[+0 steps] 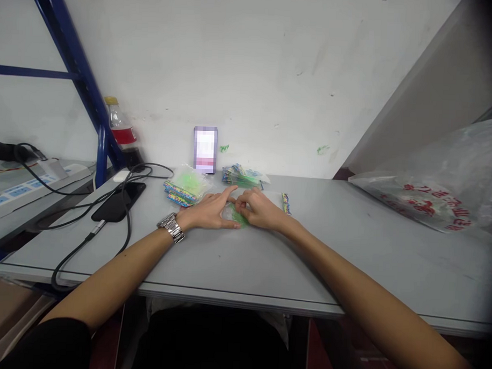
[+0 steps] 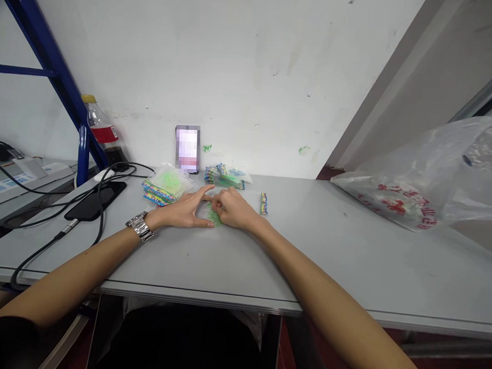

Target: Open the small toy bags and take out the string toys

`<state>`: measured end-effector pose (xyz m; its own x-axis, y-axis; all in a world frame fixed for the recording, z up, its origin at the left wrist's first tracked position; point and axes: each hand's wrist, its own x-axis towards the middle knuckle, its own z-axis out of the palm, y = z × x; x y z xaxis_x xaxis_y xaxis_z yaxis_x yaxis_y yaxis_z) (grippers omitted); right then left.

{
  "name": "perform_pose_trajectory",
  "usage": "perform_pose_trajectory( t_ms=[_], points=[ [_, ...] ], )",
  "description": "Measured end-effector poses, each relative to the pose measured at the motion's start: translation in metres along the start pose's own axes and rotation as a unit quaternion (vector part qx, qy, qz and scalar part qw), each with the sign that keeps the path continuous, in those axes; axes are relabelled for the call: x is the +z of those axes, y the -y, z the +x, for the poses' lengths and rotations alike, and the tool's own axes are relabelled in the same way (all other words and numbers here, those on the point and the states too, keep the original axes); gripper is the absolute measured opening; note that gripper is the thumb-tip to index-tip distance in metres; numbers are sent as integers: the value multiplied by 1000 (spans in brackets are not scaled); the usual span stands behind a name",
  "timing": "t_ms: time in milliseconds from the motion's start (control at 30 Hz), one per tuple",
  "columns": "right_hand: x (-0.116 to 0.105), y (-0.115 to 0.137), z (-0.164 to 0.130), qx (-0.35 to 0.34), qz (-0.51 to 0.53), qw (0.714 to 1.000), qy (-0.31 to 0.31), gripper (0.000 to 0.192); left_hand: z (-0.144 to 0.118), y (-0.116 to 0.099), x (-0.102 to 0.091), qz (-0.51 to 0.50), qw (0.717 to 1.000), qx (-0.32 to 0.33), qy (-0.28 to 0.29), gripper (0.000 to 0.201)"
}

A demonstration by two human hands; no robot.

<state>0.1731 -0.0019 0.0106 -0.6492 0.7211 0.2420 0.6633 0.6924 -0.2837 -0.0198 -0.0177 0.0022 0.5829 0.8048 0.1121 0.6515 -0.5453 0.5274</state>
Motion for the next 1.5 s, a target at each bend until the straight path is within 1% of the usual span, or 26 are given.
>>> perform_pose_trajectory(
  t_ms=[167,300,367,500,600,733,833,900,1000,1133,1233,1300,1367,1433,1500],
  points=[
    [-10,3,-5,5,-6,999,33,14,1,2,1,-8,1000,22,-6,104],
    [-17,7,-6,10,10,1000,27,15,0,0,0,-11,1000,17,-8,102],
    [-19,6,-6,41,14,999,9,16,0,-2,-1,-4,1000,17,-5,101],
    [-24,1,-6,158,-22,987,-26,12,0,-5,-2,2,1000,20,-6,100],
    [-29,-4,-8,209,-53,976,-7,9,-1,-6,-3,1,1000,14,-11,101],
    [-33,-6,-10,247,-41,967,51,17,-2,-6,-3,7,1000,11,-12,102],
    [-33,-5,-10,242,-10,966,89,19,-2,-4,-3,16,1000,16,-20,101],
    [-31,-6,-10,233,5,968,88,14,-1,-1,-2,19,999,16,-25,101],
    [-28,-8,-10,215,16,975,57,8,0,5,1,15,999,11,-34,98],
    [-26,-9,-9,204,67,977,2,8,1,12,5,-4,998,0,-66,82],
    [-25,-7,-9,220,166,961,-32,8,4,18,9,-33,993,-13,-111,71],
    [-25,-5,-8,238,244,939,-51,6,8,22,11,-67,986,-25,-152,66],
    [-25,-4,-7,256,316,911,-72,5,13,25,12,-127,971,-53,-194,61],
    [-26,-4,-7,260,377,884,-96,9,16,26,12,-235,946,-86,-205,55],
    [-27,-4,-7,250,423,863,-115,11,18,24,11,-356,905,-110,-204,45]
  ],
)
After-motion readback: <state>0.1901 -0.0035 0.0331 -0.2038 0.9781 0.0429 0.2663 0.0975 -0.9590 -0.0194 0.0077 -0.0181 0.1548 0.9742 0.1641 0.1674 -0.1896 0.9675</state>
